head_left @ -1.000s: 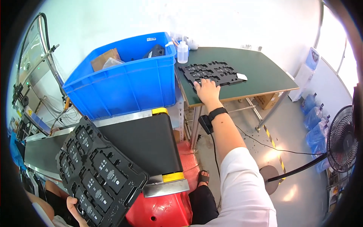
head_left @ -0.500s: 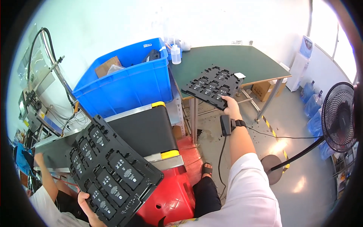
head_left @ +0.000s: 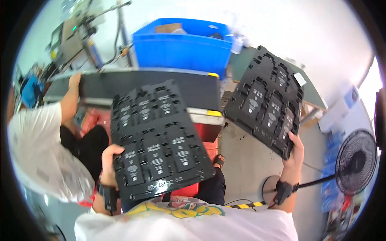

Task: The person picks up batteries from a conveyor belt and places them into a black tray. They then place a second tray on a red stool and continue transferring batteries from the belt into the slots of the second tray.

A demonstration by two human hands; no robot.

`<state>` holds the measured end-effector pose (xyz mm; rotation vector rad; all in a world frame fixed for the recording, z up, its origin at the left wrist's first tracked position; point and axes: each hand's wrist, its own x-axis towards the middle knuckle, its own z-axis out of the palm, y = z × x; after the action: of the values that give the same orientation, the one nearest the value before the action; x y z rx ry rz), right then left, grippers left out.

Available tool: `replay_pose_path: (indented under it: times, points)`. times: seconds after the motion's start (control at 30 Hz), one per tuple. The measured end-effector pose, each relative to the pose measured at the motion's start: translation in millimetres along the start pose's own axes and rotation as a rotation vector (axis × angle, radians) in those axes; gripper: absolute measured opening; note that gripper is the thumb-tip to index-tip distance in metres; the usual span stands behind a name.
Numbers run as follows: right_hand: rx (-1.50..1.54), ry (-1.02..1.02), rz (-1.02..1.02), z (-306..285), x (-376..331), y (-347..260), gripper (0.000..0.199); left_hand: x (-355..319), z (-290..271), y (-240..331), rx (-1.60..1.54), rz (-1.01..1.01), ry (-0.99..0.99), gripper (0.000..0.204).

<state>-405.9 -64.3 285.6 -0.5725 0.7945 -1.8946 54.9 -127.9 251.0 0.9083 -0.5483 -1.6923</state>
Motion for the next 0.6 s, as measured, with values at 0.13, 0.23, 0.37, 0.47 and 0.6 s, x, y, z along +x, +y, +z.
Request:
replay_pose_path:
  times: [0.13,0.23,0.37,0.47,0.6]
  points:
    - [-0.09,-0.059,0.119,48.6,-18.5,11.5,0.045,5.2,14.6,18.9,-0.157,-0.242,-0.144,0.041]
    - [-0.113,-0.113,0.29,84.3,-25.6,19.3,0.046,-5.1,29.8,30.5,-0.228,-0.306,-0.152,0.041]
    - [-0.081,-0.157,0.535,132.8,-40.3,58.5,0.046,0.2,18.7,31.4,-0.265,-0.386,-0.206,0.052]
    - [-0.218,-0.24,0.67,130.4,-49.2,87.2,0.039,1.8,10.6,17.6,-0.288,-0.379,-0.186,0.052]
    - [-0.47,-0.276,0.662,132.8,-64.5,98.5,0.039,-8.5,0.7,14.0,-0.277,-0.397,-0.165,0.039]
